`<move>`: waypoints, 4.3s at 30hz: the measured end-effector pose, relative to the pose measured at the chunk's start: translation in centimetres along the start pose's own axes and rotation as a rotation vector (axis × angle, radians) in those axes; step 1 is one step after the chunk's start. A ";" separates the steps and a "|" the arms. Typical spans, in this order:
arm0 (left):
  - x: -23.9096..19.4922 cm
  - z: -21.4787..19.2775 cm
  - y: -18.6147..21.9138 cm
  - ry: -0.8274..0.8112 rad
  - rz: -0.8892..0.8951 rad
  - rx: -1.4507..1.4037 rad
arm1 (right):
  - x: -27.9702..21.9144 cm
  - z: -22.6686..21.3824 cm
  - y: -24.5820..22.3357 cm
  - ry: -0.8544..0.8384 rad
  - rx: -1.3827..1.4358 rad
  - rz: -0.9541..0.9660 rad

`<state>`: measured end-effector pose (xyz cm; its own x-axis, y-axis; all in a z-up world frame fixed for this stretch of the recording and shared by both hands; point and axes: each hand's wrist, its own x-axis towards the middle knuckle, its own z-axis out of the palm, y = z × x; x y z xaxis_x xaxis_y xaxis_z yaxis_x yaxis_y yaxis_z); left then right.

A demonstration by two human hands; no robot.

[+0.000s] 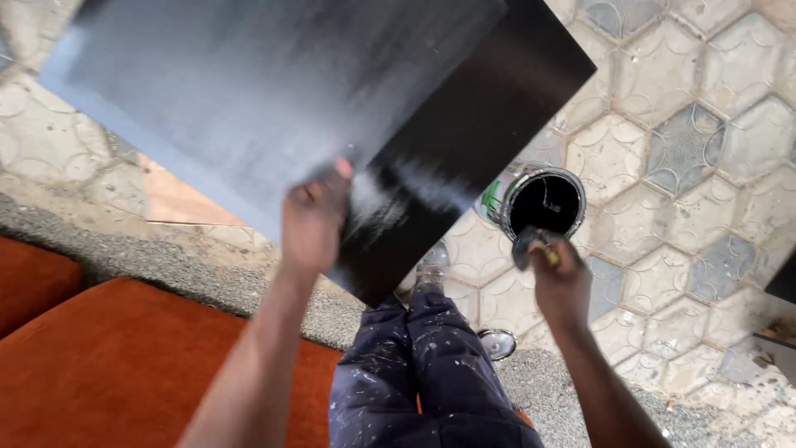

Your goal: Painting a flat furniture panel with black paint using a sponge applicator.

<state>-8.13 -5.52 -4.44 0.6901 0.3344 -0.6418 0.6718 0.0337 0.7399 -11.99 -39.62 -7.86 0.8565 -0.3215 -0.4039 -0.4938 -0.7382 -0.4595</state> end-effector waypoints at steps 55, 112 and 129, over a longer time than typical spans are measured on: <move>-3.5 28.2 -17.9 -0.307 -0.530 -0.513 | 20.1 6.4 13.6 -0.845 0.345 0.586; -4.6 2.4 0.2 -0.600 -0.356 -0.374 | 11.0 -1.8 -5.7 -1.001 1.036 0.022; 8.8 -10.2 8.7 -0.127 -0.227 0.497 | 6.1 10.4 -21.8 0.166 -0.335 -1.015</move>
<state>1.08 7.31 -1.62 0.5193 0.2531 -0.8162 0.8323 -0.3664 0.4159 2.42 -19.28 -8.51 0.8649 0.4733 0.1673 0.5019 -0.8219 -0.2694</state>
